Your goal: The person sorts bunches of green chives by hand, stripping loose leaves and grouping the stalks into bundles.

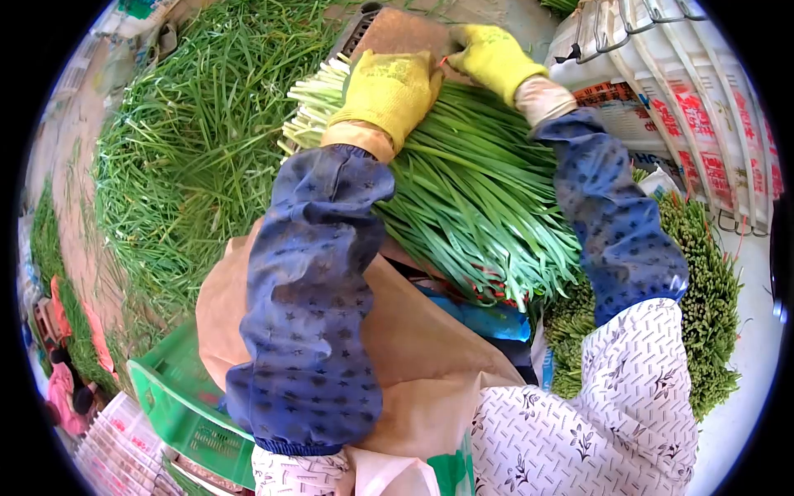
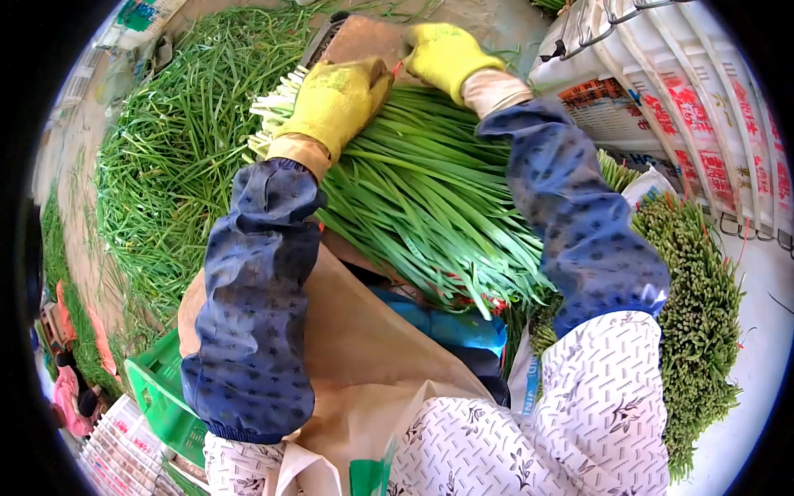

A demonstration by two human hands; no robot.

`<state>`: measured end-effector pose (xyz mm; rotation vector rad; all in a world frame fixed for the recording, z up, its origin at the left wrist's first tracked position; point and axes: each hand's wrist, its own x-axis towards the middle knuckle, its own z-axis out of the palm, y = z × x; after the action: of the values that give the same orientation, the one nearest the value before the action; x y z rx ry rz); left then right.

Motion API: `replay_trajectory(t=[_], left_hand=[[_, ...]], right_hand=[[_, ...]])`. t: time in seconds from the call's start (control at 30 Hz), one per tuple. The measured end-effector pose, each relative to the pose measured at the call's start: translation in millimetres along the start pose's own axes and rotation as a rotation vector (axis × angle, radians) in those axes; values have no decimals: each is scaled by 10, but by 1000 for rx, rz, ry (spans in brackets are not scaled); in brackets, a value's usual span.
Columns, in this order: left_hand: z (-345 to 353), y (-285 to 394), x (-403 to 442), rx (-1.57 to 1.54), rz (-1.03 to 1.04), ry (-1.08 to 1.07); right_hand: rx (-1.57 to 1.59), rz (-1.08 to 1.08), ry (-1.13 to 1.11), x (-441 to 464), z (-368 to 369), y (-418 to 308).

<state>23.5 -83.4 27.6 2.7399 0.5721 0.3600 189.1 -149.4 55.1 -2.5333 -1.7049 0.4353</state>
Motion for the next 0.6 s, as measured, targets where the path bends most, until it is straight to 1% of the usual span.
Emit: replay_trajectory(t=[0.03, 0.07, 0.13, 0.17, 0.2, 0.23, 0.27, 0.3, 0.33, 0.37, 0.4, 0.43, 0.47, 0.5, 0.53, 0.57, 0.6], left_hand=[[-71, 64, -7, -36, -59, 16], [-80, 66, -11, -68, -109, 15], [-87, 81, 8, -84, -179, 55], [-59, 28, -1, -127, -106, 79], [-28, -20, 29, -30, -37, -12], [-46, -42, 38, -68, 3, -47], [-60, -48, 42, -101, 42, -80], [-64, -39, 57, -99, 49, -81], [-82, -44, 84, -107, -29, -214], [-98, -44, 96, -111, -108, -347], [-74, -53, 78, -103, -105, -352], [-29, -76, 48, -140, -87, -270], [-9, -90, 33, -179, -68, -187], [-99, -23, 18, -178, -129, -222], [-102, -36, 27, -173, -122, -225], [-92, -63, 42, -128, -68, -233], [-76, -86, 57, -84, -11, -238]], right_hand=[[78, -29, -20, -112, -169, -80], [22, -146, 88, -144, -172, -72], [-37, -301, 200, -230, -148, -122], [-47, -302, 234, -263, -91, -168], [-60, -305, 271, -282, -50, -208], [64, -327, 238, -335, -77, -243], [63, -322, 241, -385, -114, -258], [138, -293, 188, -433, -141, -274], [217, -262, 136, -468, -156, -290], [257, -214, 155, -521, -171, -253], [318, -169, 282, -653, -217, -304], [379, -127, 407, -835, -279, -390], [477, -232, 421, -1045, -279, -447], [573, -339, 424, -1255, -278, -505], [1191, -65, 102, -1572, -315, -779], [1108, -288, 133, -1752, -137, -933], [884, -399, 192, -1808, 67, -970]])
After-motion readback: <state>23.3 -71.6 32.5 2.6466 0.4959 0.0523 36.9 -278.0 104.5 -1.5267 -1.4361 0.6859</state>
